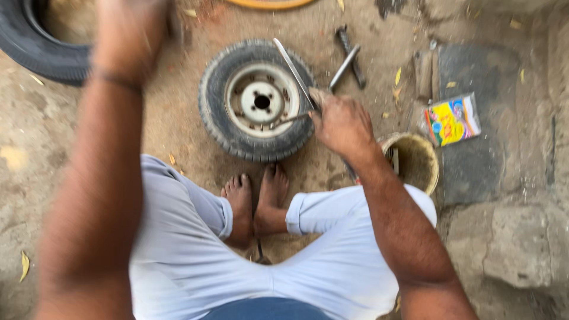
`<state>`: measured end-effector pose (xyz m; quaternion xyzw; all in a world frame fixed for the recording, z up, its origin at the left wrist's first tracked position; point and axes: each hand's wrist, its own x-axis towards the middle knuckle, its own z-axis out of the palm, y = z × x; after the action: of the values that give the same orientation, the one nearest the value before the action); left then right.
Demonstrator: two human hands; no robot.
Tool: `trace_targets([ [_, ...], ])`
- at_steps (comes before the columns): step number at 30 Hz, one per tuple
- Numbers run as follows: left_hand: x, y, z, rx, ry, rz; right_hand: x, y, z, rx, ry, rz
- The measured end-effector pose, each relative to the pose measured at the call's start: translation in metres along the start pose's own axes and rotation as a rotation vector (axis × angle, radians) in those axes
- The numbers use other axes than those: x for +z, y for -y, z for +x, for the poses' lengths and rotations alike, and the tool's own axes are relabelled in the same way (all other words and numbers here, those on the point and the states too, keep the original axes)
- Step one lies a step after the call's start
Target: The person uses a metal tire lever to pry the bead of a small tire off the rim. They repeatedly insert the lever between the tire and rim, lever the bead over the rim edge, and reposition the tool around the circumference.
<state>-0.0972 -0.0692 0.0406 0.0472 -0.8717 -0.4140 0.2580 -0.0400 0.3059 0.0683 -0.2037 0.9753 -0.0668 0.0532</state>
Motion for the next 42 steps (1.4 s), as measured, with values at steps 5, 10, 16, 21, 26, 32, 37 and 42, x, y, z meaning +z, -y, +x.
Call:
trace_targets([
  [5,0.042,0.048,-0.076,-0.301,0.325,0.187,-0.005,0.006,-0.001,0.033,0.166,-0.144],
  [10,0.055,0.085,-0.097,-0.426,0.646,0.713,-0.025,0.015,-0.003,0.123,0.281,0.221],
  [16,0.067,0.111,-0.116,-0.645,0.848,0.753,-0.002,0.012,0.008,-0.471,-0.202,0.283],
  [21,0.087,0.100,-0.127,-0.591,1.048,0.898,0.011,0.001,0.015,-0.440,-0.110,0.360],
  [26,0.113,0.044,-0.117,-0.198,1.076,0.832,0.015,0.002,0.025,-0.411,-0.118,0.381],
  [32,0.176,-0.025,-0.140,0.315,0.687,-0.238,0.017,0.015,0.028,-0.425,-0.104,0.365],
  [37,0.185,-0.029,-0.146,0.172,0.760,-0.201,-0.007,0.030,0.017,-0.367,-0.457,0.011],
  [42,0.178,-0.033,-0.147,0.224,0.721,-0.118,-0.038,0.040,0.009,0.480,0.076,0.727],
])
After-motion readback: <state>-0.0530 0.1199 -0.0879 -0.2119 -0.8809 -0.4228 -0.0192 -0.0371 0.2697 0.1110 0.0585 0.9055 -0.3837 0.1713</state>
